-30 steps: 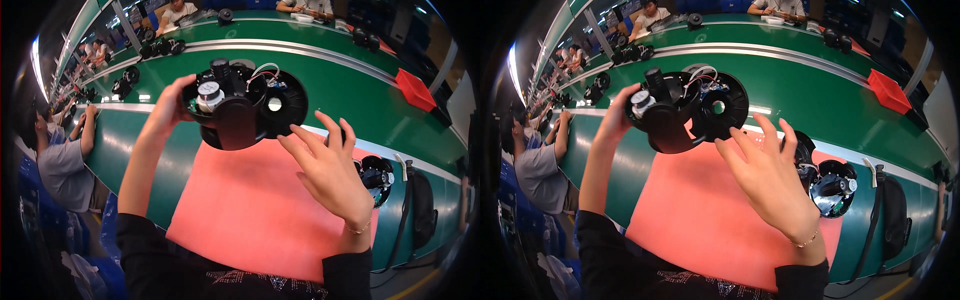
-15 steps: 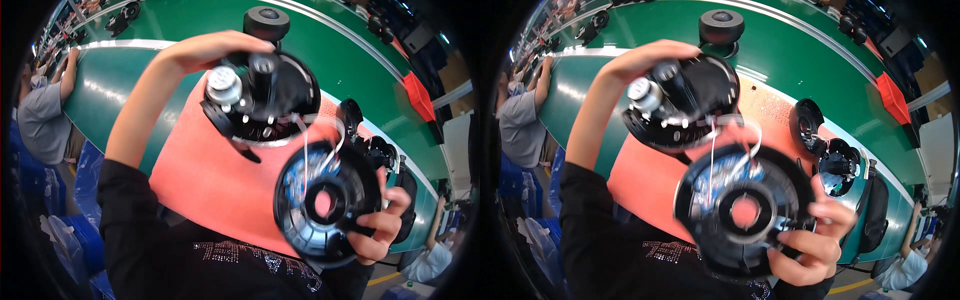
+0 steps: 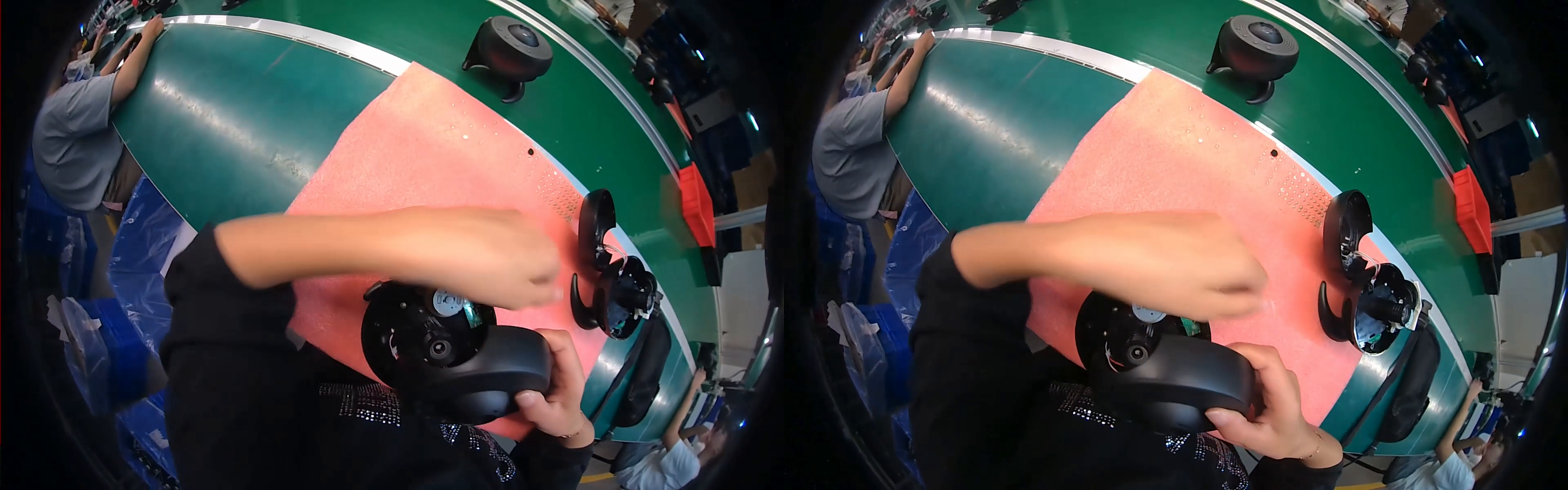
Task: Assembling the housing and internal components of an electronic device on a factory assembly line.
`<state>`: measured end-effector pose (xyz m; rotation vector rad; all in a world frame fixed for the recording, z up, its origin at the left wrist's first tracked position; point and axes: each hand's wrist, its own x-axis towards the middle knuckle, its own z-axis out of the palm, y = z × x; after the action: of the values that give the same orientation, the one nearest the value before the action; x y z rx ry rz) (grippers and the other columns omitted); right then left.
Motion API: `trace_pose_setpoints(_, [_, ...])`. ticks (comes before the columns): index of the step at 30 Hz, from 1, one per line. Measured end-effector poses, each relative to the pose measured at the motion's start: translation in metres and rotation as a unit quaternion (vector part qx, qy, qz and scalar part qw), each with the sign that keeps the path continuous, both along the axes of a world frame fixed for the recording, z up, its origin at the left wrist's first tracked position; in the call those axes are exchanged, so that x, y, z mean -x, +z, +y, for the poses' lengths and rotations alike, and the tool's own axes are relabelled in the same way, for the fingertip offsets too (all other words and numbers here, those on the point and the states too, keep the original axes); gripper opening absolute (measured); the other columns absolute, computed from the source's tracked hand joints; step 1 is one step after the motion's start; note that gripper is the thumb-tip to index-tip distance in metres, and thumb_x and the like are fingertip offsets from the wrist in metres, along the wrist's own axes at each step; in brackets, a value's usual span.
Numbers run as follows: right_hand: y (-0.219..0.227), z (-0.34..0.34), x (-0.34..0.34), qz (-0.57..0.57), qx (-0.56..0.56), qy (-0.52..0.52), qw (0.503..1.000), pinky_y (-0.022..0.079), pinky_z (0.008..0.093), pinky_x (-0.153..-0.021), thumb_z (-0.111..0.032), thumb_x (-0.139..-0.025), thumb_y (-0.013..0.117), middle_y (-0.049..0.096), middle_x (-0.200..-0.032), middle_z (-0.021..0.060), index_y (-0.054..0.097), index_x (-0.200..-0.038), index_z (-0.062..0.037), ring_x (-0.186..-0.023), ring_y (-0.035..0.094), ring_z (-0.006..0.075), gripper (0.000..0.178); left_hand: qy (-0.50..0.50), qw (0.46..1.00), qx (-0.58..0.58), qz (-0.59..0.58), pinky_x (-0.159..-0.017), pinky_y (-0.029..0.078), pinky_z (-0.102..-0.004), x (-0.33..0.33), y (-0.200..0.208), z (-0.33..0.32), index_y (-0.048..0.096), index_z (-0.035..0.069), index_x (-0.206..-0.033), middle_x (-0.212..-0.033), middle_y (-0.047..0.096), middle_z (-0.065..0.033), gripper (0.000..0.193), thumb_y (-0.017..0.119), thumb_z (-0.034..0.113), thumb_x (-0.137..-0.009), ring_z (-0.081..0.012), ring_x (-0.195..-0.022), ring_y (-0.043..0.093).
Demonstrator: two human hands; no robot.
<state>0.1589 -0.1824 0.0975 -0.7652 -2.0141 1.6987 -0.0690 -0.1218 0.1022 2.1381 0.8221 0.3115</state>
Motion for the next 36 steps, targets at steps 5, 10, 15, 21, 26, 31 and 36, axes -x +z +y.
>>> trace_pose_setpoints(5, [0.003,0.008,0.026,0.009,0.173,-0.039,0.984,0.043,0.0271,-0.084,-0.005,-0.080,0.064,0.053,-0.107,0.0123,0.034,-0.123,0.0054,-0.097,0.053,0.0144,0.053,0.352,0.923,-0.046,-0.150,-0.061,0.047,-0.0324,0.051,-0.014,-0.080,0.058,-0.002,-0.073,-0.068,0.060,-0.0161,0.021,0.051,0.015,-0.084,-0.0268,-0.064,0.062])
trace_pose_setpoints(10, [-0.003,0.007,0.035,0.023,0.177,-0.011,0.984,0.042,0.0260,-0.083,-0.005,-0.081,0.062,0.052,-0.108,0.0113,0.033,-0.123,0.0057,-0.097,0.051,0.0127,0.053,0.420,0.885,-0.084,-0.182,-0.053,0.049,-0.0297,0.049,-0.043,-0.150,0.059,-0.001,-0.075,-0.074,0.062,-0.0163,0.026,0.071,0.021,-0.068,-0.0247,-0.050,0.058])
trace_pose_setpoints(15, [-0.002,0.005,0.031,0.002,0.082,0.019,0.996,0.043,0.0250,-0.079,-0.006,-0.080,0.065,0.054,-0.102,0.0108,0.033,-0.122,0.0053,-0.093,0.052,0.0111,0.054,0.398,0.907,-0.103,-0.089,-0.047,0.049,-0.0246,0.040,-0.021,-0.156,0.059,-0.002,-0.074,-0.106,0.059,-0.0283,0.054,0.081,0.044,-0.058,-0.0205,-0.047,0.059])
trace_pose_setpoints(21, [-0.008,0.032,0.043,-0.013,-0.034,0.025,0.999,0.043,0.0211,-0.055,-0.017,-0.066,0.079,0.056,-0.078,0.0055,0.053,-0.096,0.0037,-0.063,0.053,0.0098,0.045,0.450,0.890,-0.062,-0.034,-0.042,0.047,-0.0252,0.038,-0.020,-0.160,0.058,-0.002,-0.067,-0.068,0.063,-0.0125,0.054,0.080,0.047,-0.059,-0.0180,-0.044,0.057])
trace_pose_setpoints(26, [0.005,0.048,0.052,-0.135,-0.134,0.040,0.981,0.031,0.0259,-0.043,-0.020,-0.067,0.075,0.043,-0.054,0.0045,0.051,-0.070,-0.0012,-0.045,0.043,0.0139,0.031,0.405,0.907,-0.090,0.078,-0.039,0.045,-0.0289,0.043,-0.003,-0.151,0.052,0.001,-0.056,-0.046,0.050,-0.0052,0.057,0.074,0.054,-0.063,-0.0208,-0.039,0.054])
trace_pose_setpoints(31, [0.001,0.057,0.066,-0.175,-0.203,0.067,0.961,0.031,0.0347,-0.042,-0.019,-0.078,0.063,0.039,-0.049,0.0116,0.045,-0.063,-0.0005,-0.042,0.041,0.0263,0.030,0.400,0.904,-0.102,0.113,-0.039,0.045,-0.0317,0.044,-0.006,-0.146,0.048,0.003,-0.052,-0.043,0.049,-0.0045,0.057,0.072,0.054,-0.065,-0.0223,-0.038,0.053])
trace_pose_setpoints(36, [0.008,0.059,0.068,-0.217,-0.286,0.093,0.929,0.034,0.0358,-0.043,-0.021,-0.078,0.062,0.044,-0.052,0.0109,0.048,-0.064,-0.0018,-0.045,0.045,0.0259,0.028,0.397,0.908,-0.076,0.115,-0.041,0.046,-0.0320,0.045,-0.007,-0.146,0.048,0.003,-0.052,-0.043,0.048,-0.0045,0.057,0.071,0.053,-0.066,-0.0223,-0.038,0.053])
